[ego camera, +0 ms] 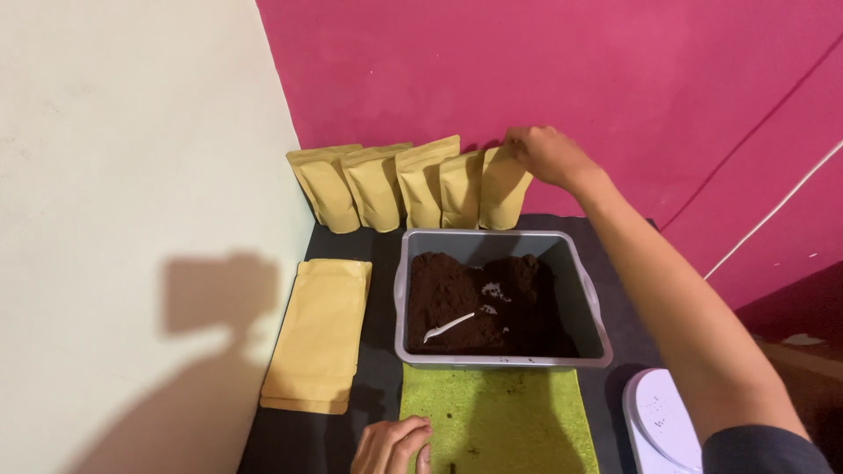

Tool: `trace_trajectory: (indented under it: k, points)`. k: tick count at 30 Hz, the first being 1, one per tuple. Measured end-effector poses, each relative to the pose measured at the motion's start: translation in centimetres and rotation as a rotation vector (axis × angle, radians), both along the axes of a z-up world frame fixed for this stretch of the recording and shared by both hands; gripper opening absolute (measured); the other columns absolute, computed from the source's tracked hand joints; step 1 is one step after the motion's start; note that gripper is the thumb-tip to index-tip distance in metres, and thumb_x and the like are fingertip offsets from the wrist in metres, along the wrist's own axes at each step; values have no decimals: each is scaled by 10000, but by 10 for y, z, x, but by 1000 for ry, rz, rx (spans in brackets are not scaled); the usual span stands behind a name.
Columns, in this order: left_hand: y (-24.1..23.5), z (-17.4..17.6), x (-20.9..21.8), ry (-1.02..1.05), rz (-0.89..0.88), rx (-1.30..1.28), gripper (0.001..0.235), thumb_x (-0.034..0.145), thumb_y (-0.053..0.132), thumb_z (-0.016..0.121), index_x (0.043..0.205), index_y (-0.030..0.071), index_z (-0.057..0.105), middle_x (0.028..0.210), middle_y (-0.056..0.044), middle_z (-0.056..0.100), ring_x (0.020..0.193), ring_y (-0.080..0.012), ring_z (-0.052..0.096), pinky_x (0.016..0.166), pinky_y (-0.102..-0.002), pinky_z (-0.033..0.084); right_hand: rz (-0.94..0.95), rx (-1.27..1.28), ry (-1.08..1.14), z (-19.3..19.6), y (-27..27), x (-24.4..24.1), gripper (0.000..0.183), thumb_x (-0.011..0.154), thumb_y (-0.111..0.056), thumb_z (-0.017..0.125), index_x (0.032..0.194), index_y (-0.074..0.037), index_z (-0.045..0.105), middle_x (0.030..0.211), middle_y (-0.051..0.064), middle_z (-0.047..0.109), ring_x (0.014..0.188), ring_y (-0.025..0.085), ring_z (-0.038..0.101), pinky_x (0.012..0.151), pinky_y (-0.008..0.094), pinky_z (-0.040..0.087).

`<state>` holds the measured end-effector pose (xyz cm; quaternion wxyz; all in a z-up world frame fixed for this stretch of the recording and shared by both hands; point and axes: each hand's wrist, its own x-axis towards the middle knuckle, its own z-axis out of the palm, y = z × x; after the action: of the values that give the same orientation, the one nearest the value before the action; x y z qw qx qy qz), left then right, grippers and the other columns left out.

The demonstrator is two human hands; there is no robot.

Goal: Filling paper bags with ground coffee using a spoon and weighing them on a digital scale before folding the tops.

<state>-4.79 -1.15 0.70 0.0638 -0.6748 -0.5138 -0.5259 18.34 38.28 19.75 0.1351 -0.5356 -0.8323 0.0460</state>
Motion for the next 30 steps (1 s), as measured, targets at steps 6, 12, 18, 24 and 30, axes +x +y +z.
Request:
trace_trajectory:
  k: [6, 12, 18, 24, 30]
  points:
    - [-3, 3, 2, 0, -27, -54, 176, 896, 150, 584, 999, 180, 724, 1001, 37, 741, 775, -212, 649, 704, -359, 539, -73, -69, 54, -17, 0, 3, 317, 990, -150, 455, 1215, -130, 678, 1144, 165, 721, 998, 413, 651, 718, 550, 483]
    - [-2, 7, 2, 18, -49, -82, 193, 908, 158, 571, 1030, 173, 719, 1022, 14, 738, 791, -217, 664, 715, -367, 542, 52, 37, 188, -22, 2, 10, 265, 945, -58, 506, 1126, -77, 698, 1135, 140, 745, 1057, 363, 666, 789, 496, 511]
    - [3, 1, -13, 110, -137, -58, 182, 923, 154, 633, 1090, 132, 700, 1086, -22, 735, 853, -227, 691, 787, -348, 549, 72, 222, 89, 6, -69, 34, 349, 1011, -214, 650, 1327, -88, 573, 1305, 179, 612, 1222, 396, 539, 978, 605, 408]
    - [-3, 5, 1, 88, -239, -91, 253, 957, 211, 596, 1172, 89, 652, 1181, -55, 720, 953, -231, 686, 860, -350, 515, -59, -26, 228, 39, -246, 99, 573, 965, -282, 620, 1448, -21, 456, 1493, 192, 516, 1353, 314, 510, 1124, 476, 397]
    - [-28, 23, 76, -108, -558, -445, 384, 948, 287, 615, 1256, 60, 586, 1328, -101, 640, 1150, -252, 626, 947, -379, 505, -500, -273, 421, -52, -380, 200, 597, 918, -300, 601, 1473, -131, 458, 1392, 98, 655, 1262, 182, 624, 1065, 347, 455]
